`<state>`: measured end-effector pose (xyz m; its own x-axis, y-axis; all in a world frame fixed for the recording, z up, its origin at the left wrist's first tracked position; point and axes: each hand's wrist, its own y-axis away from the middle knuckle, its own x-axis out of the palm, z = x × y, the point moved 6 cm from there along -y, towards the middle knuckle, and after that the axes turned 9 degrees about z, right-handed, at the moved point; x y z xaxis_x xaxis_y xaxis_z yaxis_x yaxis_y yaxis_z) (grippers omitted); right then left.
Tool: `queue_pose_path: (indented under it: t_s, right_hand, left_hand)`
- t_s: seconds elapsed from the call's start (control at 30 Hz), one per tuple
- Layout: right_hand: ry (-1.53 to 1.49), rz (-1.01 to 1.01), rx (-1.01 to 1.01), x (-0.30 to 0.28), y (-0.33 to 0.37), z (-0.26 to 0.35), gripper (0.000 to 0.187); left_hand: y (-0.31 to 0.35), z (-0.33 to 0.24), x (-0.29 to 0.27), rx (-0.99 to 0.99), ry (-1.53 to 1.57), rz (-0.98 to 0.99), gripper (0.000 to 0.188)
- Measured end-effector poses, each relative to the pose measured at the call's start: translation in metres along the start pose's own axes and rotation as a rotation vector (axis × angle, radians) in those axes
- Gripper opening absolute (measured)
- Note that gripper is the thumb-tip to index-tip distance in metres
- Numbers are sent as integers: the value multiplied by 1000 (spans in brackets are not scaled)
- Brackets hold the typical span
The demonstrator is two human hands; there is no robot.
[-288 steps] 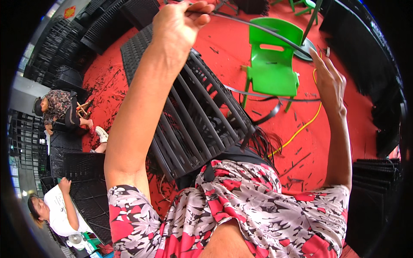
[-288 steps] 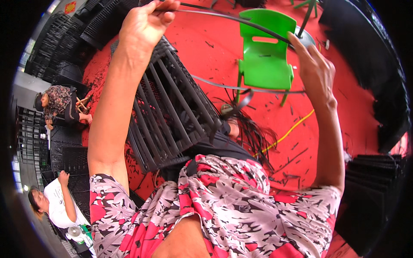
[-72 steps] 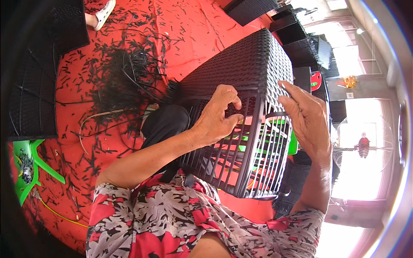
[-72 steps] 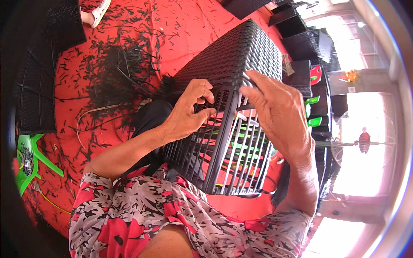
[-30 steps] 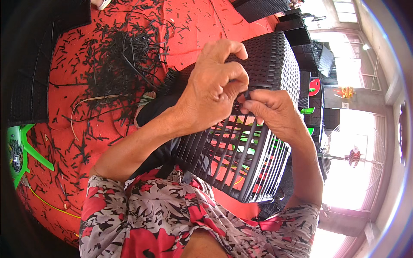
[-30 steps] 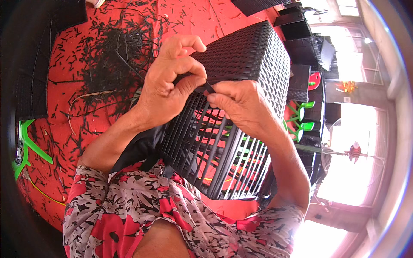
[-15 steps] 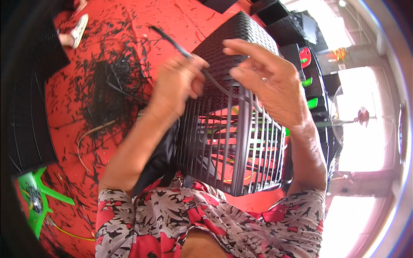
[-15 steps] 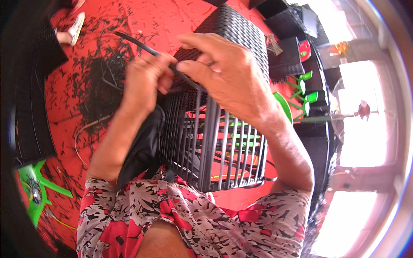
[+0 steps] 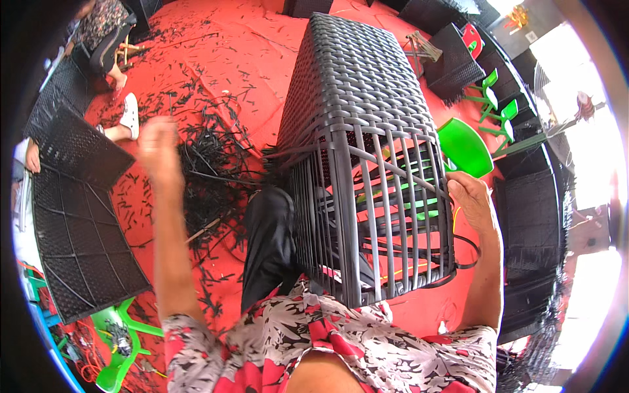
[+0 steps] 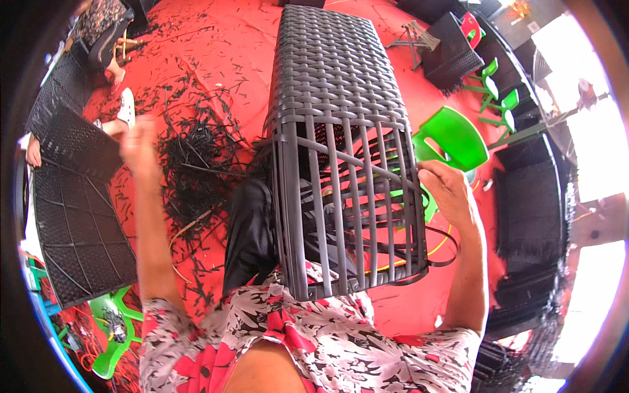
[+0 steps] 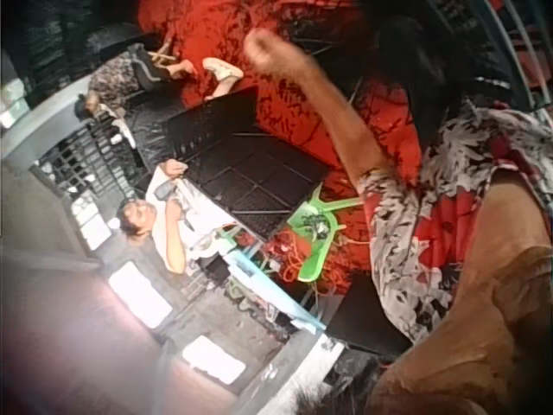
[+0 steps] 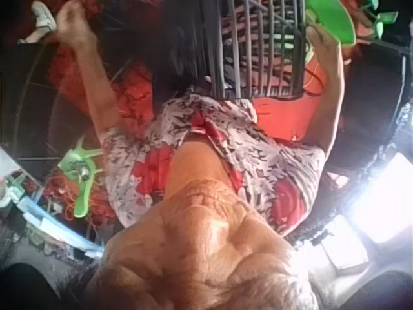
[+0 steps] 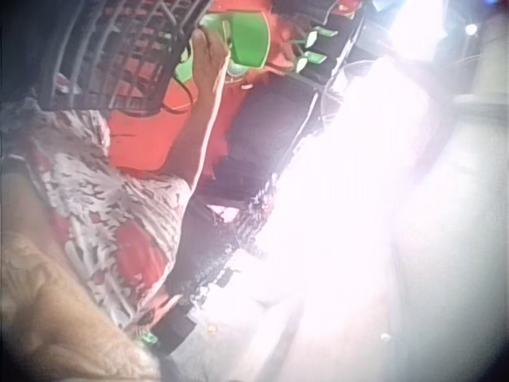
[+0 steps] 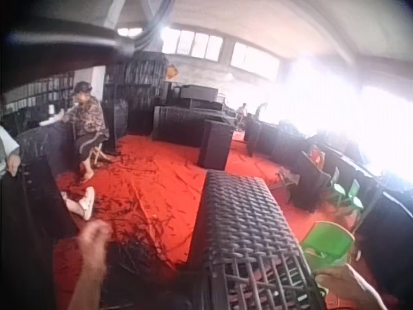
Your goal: The person weaves black plastic strips through a furniture frame by hand.
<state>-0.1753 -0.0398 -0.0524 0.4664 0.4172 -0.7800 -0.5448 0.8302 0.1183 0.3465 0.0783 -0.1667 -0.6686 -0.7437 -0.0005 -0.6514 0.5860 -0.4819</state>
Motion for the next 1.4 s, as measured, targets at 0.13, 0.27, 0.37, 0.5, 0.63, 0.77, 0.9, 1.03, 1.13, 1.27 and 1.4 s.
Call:
queue_pose_path:
  t_s: [0.13, 0.27, 0.37, 0.5, 0.63, 0.77, 0.9, 1.03, 1.13, 1.27, 1.4]
  right_hand:
    - [-226, 26, -45, 7, 0, -2, 30]
    - [-247, 67, -12, -9, 14, -7, 19]
    - [-241, 133, -23, -26, 21, -15, 18]
    - [39, 45, -131, -45, 8, 15, 18]
    - [112, -111, -218, -48, -2, 30, 17]
    - [157, -145, -251, -43, -4, 32, 17]
    - [148, -133, -234, -42, -8, 35, 20]
    - [200, -158, -286, -44, -13, 45, 23]
    - [356, -115, -247, -40, -21, 56, 19]
    - [505, -108, -395, -33, -34, 79, 18]
    - [628, -195, -514, -24, -41, 79, 20]
  left_hand:
    - [78, -50, 131, -102, 203, 582, 12]
    - [84, -71, 156, -31, 97, 703, 15]
    - [83, -58, 159, -292, 307, 769, 17]
    - [77, -59, 152, 9, 26, 724, 18]
    - [80, -88, 153, 344, -212, 553, 25]
    - [89, -105, 156, 729, -407, 411, 27]
    - [94, -110, 151, 788, -479, 389, 24]
    - [84, -108, 119, 831, -558, 310, 13]
    - [55, -76, 85, 771, -755, 271, 11]
    - [29, 8, 2, 691, -1179, 221, 3]
    - [31, 55, -82, 480, -1386, 255, 6]
